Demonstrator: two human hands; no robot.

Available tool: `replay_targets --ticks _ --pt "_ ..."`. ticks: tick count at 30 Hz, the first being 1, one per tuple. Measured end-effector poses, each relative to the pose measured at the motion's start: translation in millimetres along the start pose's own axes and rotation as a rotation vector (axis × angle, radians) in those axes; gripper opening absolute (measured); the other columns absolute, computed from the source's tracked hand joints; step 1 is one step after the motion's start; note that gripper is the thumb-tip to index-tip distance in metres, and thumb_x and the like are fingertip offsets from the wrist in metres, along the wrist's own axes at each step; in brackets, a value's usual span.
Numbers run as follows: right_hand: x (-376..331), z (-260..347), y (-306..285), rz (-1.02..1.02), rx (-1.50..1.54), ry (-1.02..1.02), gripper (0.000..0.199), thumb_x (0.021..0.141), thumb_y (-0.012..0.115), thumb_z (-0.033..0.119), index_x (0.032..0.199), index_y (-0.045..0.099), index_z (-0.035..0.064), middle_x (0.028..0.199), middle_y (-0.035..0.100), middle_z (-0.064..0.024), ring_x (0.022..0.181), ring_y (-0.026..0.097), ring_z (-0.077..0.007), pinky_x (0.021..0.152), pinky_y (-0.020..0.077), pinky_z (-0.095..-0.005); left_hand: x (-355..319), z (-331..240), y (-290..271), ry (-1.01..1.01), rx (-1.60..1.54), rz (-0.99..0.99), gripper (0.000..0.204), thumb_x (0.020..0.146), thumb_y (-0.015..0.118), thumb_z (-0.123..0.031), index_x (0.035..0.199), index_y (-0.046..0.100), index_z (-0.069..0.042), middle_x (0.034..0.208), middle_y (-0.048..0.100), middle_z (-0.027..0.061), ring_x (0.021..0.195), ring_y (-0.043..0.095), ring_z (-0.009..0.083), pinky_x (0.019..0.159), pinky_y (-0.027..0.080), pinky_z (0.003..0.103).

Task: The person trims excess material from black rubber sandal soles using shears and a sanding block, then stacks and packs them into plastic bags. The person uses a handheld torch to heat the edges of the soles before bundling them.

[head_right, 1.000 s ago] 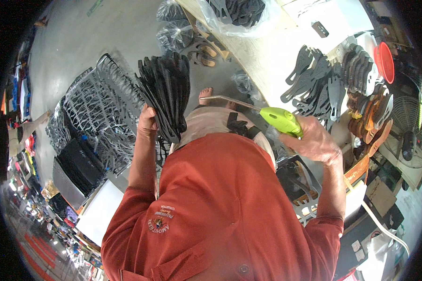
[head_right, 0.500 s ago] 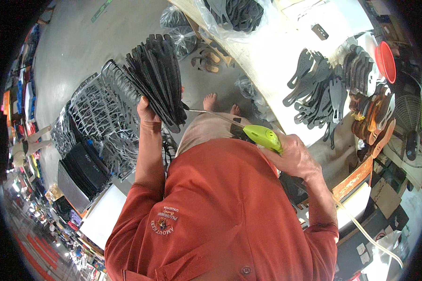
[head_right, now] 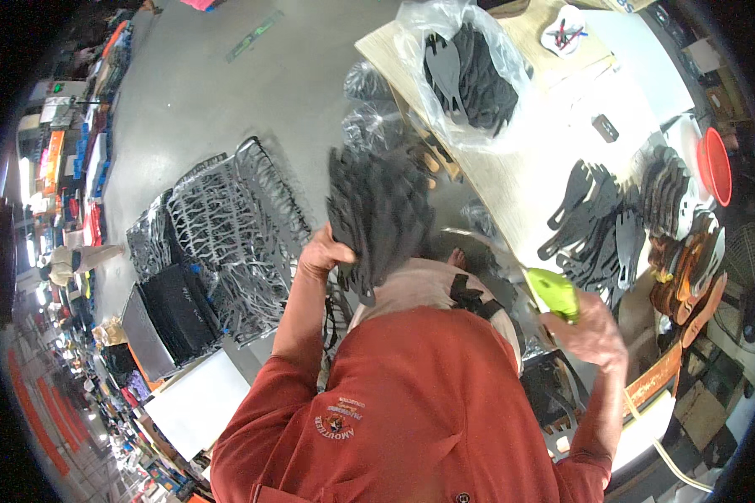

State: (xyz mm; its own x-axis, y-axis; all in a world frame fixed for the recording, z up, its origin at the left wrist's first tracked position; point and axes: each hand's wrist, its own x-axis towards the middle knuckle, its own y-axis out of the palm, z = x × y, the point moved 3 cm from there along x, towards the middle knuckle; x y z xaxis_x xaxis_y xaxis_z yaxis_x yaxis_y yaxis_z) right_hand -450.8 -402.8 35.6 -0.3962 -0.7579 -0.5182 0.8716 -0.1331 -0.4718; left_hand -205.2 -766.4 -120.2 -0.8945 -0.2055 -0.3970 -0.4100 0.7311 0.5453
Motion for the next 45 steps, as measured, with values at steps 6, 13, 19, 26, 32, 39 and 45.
replay_targets --ticks 6,13,19,26,32,39,45 --pt "1 -1 -52 0.018 0.063 0.195 0.017 0.085 0.070 0.007 0.101 0.070 0.0018 0.073 0.063 0.0002 0.067 0.060 -0.0069 0.055 0.0485 -0.0271 -8 6 4 -0.343 0.395 -0.001 0.118 0.063 0.095 -0.005 0.159 0.026 0.000 0.145 0.055 0.0095 0.135 0.049 0.0198 0.117 0.037 0.036" --pt "22 28 -44 0.167 -0.047 0.169 0.045 0.082 0.076 0.010 0.126 0.068 0.0062 0.096 0.075 -0.0083 0.081 0.067 -0.0140 0.078 0.0552 -0.0289 4 43 26 -0.253 0.537 0.230 0.115 0.073 0.092 -0.007 0.162 0.020 0.001 0.159 0.041 0.0106 0.144 0.038 0.0176 0.119 0.034 0.033" --pt "23 36 -37 0.128 -0.165 -0.005 0.047 0.080 0.076 0.013 0.126 0.069 0.0065 0.079 0.069 -0.0114 0.066 0.061 -0.0162 0.066 0.0513 -0.0331 2 30 27 -0.460 0.485 0.088 0.110 0.074 0.090 -0.002 0.162 0.024 -0.003 0.153 0.049 0.0059 0.134 0.049 0.0143 0.110 0.045 0.031" --pt "18 33 -27 0.155 -0.165 0.010 0.045 0.080 0.076 0.011 0.125 0.070 0.0079 0.083 0.071 -0.0151 0.068 0.065 -0.0194 0.067 0.0529 -0.0341 12 32 42 -0.197 0.194 0.303 0.102 0.072 0.091 -0.001 0.156 0.035 -0.003 0.148 0.054 0.0057 0.132 0.052 0.0151 0.111 0.043 0.033" --pt "10 27 -20 0.082 -0.069 -0.094 0.041 0.081 0.076 0.009 0.121 0.070 0.0041 0.082 0.073 -0.0124 0.066 0.065 -0.0170 0.066 0.0535 -0.0327 11 47 28 -0.260 0.061 0.280 0.100 0.071 0.091 -0.001 0.155 0.037 -0.003 0.147 0.055 0.0065 0.134 0.051 0.0173 0.116 0.038 0.034" --pt "-28 -39 -11 0.033 0.298 0.270 0.014 0.081 0.077 0.003 0.090 0.067 0.0001 0.070 0.067 0.0001 0.061 0.062 -0.0082 0.057 0.0521 -0.0257 2 34 26 -0.179 -0.075 0.105 0.094 0.072 0.084 0.004 0.155 0.040 -0.002 0.146 0.057 0.0094 0.132 0.054 0.0189 0.110 0.045 0.034" --pt "-36 -112 42 0.242 -0.258 0.422 0.042 0.092 0.069 0.044 0.096 0.072 0.0015 0.079 0.074 -0.0127 0.072 0.071 -0.0288 0.067 0.0541 -0.0459 -4 2 17 -0.088 -0.041 -0.171 0.079 0.071 0.083 0.004 0.144 0.053 0.001 0.127 0.069 0.0117 0.110 0.069 0.0215 0.097 0.056 0.037"
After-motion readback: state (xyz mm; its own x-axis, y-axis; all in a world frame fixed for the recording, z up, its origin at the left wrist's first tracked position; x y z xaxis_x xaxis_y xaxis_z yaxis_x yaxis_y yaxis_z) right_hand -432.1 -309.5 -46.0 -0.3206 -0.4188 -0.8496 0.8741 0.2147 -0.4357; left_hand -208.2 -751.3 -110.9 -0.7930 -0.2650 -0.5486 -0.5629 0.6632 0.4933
